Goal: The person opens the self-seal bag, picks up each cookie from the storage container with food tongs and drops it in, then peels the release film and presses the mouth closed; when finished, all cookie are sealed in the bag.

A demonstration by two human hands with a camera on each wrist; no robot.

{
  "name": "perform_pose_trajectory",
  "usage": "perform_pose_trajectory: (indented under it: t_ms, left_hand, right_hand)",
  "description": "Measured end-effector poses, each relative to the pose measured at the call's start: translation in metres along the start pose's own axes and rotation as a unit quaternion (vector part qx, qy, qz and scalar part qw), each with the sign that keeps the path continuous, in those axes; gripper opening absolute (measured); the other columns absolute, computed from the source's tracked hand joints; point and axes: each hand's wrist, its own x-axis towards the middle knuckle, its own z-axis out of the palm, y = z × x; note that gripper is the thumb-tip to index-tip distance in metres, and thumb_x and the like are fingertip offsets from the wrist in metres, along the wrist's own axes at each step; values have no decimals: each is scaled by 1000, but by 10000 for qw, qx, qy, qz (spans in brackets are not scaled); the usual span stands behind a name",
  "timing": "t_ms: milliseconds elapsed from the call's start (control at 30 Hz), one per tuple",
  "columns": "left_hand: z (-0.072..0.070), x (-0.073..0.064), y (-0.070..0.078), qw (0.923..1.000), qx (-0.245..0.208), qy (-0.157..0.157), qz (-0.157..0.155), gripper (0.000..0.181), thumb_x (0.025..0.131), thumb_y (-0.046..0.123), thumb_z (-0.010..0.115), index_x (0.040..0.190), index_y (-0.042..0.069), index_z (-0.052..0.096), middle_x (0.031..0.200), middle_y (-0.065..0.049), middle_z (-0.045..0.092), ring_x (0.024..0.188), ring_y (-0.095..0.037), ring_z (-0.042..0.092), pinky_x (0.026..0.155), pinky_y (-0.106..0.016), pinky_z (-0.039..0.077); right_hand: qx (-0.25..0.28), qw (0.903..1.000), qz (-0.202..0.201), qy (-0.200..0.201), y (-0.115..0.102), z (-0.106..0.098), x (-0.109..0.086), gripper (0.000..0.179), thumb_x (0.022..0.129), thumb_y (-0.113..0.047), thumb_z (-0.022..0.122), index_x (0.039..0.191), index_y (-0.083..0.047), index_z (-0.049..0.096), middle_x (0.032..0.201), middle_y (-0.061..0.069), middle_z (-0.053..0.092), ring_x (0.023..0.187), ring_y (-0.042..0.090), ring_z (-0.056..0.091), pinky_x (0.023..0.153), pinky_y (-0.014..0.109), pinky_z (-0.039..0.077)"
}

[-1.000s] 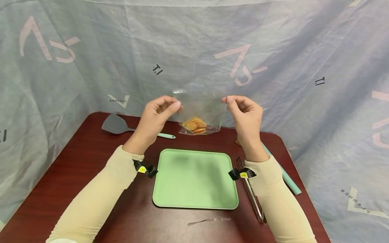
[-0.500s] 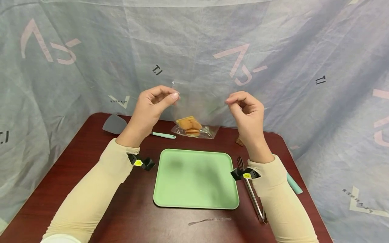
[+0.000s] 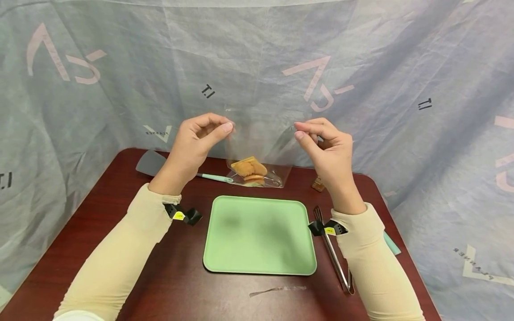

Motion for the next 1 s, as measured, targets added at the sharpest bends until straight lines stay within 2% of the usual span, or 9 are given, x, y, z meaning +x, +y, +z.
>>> perform_pose_trajectory:
  t_ms: [100, 200, 333, 433, 567, 667, 800, 1000]
  left_hand:
    - [0, -3, 1, 9996, 192, 122, 140, 12, 96, 11, 73, 102, 2, 76, 98, -11, 72, 96, -28, 64, 98, -41, 46]
    - [0, -6, 2, 9949, 782, 364, 525, 15, 94, 7, 75, 108, 3, 76, 96, -8, 73, 93, -24, 65, 94, -36, 48]
    - [1, -9, 2, 9772, 1570, 556, 1315, 32, 90, -5, 75, 120, 1, 69, 91, -12, 72, 84, -21, 62, 84, -35, 47]
    - [1, -10, 2, 9637, 1986, 533, 1704, 34, 88, -9, 75, 121, -1, 70, 91, -12, 72, 80, -19, 59, 80, -33, 45]
    - [1, -11, 5, 9478, 2543, 509, 1857, 27, 88, -2, 78, 113, 5, 78, 93, -3, 73, 82, -16, 55, 76, -31, 41]
    - [1, -12, 7, 9405, 2752, 514, 1926, 24, 87, 4, 81, 111, 8, 80, 91, 2, 74, 83, -16, 54, 74, -31, 39]
    - [1, -13, 8, 9368, 2827, 568, 1983, 23, 85, 7, 83, 108, 9, 81, 89, 4, 75, 84, -19, 56, 74, -30, 41]
    - [1, -15, 10, 9395, 2770, 552, 1939, 26, 82, 5, 86, 108, 8, 81, 90, 4, 75, 88, -21, 57, 78, -31, 44]
  right_hand:
    - [-173, 9998, 18, 62, -4, 1, 0, 18, 87, 13, 72, 106, 13, 73, 87, 11, 62, 66, 14, 35, 53, 22, 25]
    - [-468, 9989, -63, 37, 1, -1, -1, 23, 86, 15, 73, 108, 9, 74, 84, 8, 60, 62, 12, 32, 51, 22, 22]
    - [-813, 9964, -222, -12, 11, -6, -2, 27, 85, 14, 75, 109, 2, 77, 85, 10, 62, 60, 12, 32, 50, 21, 22]
    - [-1046, 9939, -356, 5, 16, -9, -2, 27, 84, 10, 78, 108, -2, 79, 86, 11, 64, 59, 12, 32, 49, 21, 22]
    - [-1318, 9900, -496, 22, 17, -10, -3, 25, 84, 6, 81, 107, -4, 80, 87, 11, 67, 60, 12, 34, 49, 20, 22]
    - [-1413, 9885, -541, 6, 17, -10, -3, 25, 83, 7, 81, 106, -3, 80, 88, 11, 67, 61, 12, 35, 49, 20, 23]
    - [-1413, 9883, -572, -51, 18, -10, -4, 25, 83, 7, 80, 106, -2, 80, 88, 11, 67, 62, 14, 36, 50, 20, 23]
    - [-1391, 9882, -626, -122, 20, -10, -4, 28, 82, 9, 80, 109, -1, 79, 89, 11, 68, 63, 15, 36, 50, 20, 23]
